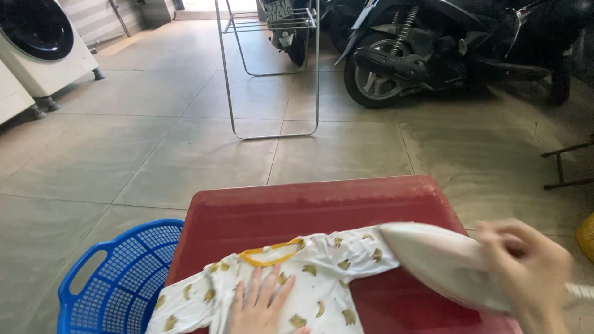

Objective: Ironing a baby shirt with a banana pattern on a small red table in a laundry shop environment.

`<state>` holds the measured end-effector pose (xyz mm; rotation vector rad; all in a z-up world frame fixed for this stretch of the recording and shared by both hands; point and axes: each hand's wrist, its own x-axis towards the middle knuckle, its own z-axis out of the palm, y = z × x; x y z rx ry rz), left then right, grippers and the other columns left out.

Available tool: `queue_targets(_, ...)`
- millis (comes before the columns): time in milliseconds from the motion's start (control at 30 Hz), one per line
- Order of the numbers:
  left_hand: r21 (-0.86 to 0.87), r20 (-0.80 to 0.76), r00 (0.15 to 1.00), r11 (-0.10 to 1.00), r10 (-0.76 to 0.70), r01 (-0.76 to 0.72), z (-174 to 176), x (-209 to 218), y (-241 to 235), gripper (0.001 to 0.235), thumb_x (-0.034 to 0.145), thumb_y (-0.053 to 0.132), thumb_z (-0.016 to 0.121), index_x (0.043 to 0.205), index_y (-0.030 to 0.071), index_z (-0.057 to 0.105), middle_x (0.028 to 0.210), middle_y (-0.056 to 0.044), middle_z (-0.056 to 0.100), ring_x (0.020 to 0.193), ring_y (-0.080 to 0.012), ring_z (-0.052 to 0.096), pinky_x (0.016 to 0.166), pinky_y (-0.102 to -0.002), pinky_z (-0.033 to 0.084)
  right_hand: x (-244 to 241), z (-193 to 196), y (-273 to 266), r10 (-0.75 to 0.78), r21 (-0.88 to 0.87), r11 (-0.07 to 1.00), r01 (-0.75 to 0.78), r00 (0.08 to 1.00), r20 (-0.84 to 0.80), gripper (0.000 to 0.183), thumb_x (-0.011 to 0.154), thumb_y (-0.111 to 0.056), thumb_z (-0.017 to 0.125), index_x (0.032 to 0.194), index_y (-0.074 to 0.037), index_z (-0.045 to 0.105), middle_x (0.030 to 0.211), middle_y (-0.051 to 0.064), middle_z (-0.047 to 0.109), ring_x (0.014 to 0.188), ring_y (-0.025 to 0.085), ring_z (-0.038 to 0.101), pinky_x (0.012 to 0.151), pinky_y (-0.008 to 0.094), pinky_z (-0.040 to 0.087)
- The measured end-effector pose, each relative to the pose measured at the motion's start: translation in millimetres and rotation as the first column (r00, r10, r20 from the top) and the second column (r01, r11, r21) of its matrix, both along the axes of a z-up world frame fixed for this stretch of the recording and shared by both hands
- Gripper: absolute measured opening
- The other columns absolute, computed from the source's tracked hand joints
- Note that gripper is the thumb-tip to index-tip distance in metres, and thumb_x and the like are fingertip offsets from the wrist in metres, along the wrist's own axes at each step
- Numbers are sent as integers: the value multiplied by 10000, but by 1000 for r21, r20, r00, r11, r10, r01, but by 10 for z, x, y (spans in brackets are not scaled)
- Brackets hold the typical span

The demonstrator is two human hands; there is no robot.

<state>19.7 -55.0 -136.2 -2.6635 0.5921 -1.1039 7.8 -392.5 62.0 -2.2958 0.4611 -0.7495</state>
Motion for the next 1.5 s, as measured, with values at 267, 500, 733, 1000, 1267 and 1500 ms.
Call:
queue_targets(267, -518, -468, 790, 847, -396, 118, 796, -36, -357, 644, 746, 385, 577, 1236, 16, 380, 1325, -157, 337, 1245, -332, 250, 967, -477, 182, 689, 207, 585, 342, -19, 939, -343, 939, -26, 140, 723, -189, 624, 726, -62, 682, 530, 77, 643, 402, 136, 517, 386, 210, 366)
queue_targets(500, -478, -521, 778, 875, -351, 75, 420, 210, -456, 781, 765, 473, 528, 1287, -58, 293, 1395, -164, 247, 1315, -270, 120, 991, -476, 61, 940, 136, 906, 411, 70, 911, -406, 904, -114, 193, 691, -187, 601, 602, -30, 669, 483, 17, 592, 426, 96, 462, 430, 211, 345)
queue_targets(733, -459, -560, 772, 888, -301, 12, 453, 149, -262, 843, 742, 550, 553, 1298, -20, 274, 1405, -152, 216, 1318, -253, 103, 998, -460, 53, 1028, -87, 878, 384, -182, 880, -440, 882, -273, 244, 675, -310, 586, 601, -92, 668, 528, -20, 642, 451, 107, 532, 465, 226, 386)
queue_targets(1000, -490, -487, 824, 872, -290, 17, 552, 97, -182, 896, 701, 565, 618, 1314, 10, 273, 1409, -102, 249, 1308, -258, 150, 994, -444, 104, 999, -135, 1007, 342, -429, 724, -541, 821, -458, 197, 642, -360, 558, 599, -184, 636, 546, -76, 624, 516, 133, 567, 533, 262, 422)
queue_targets(1267, -458, -477, 841, 889, -254, 9, 558, 77, -131, 929, 682, 595, 627, 1319, 19, 270, 1418, -87, 236, 1306, -231, 153, 994, -430, 86, 1016, -89, 986, 262, -432, 757, -491, 833, -488, 235, 671, -372, 536, 619, -163, 628, 559, -53, 616, 514, 154, 559, 540, 275, 433)
queue_targets(1500, -442, -537, 806, 897, -249, -18, 577, 75, -130, 952, 671, 599, 639, 1320, 15, 258, 1427, -90, 210, 1309, -251, 123, 984, -451, 78, 1016, -80, 1043, 171, -455, 809, -371, 890, -423, 281, 724, -359, 497, 599, -130, 601, 515, -7, 586, 443, 190, 505, 485, 292, 401)
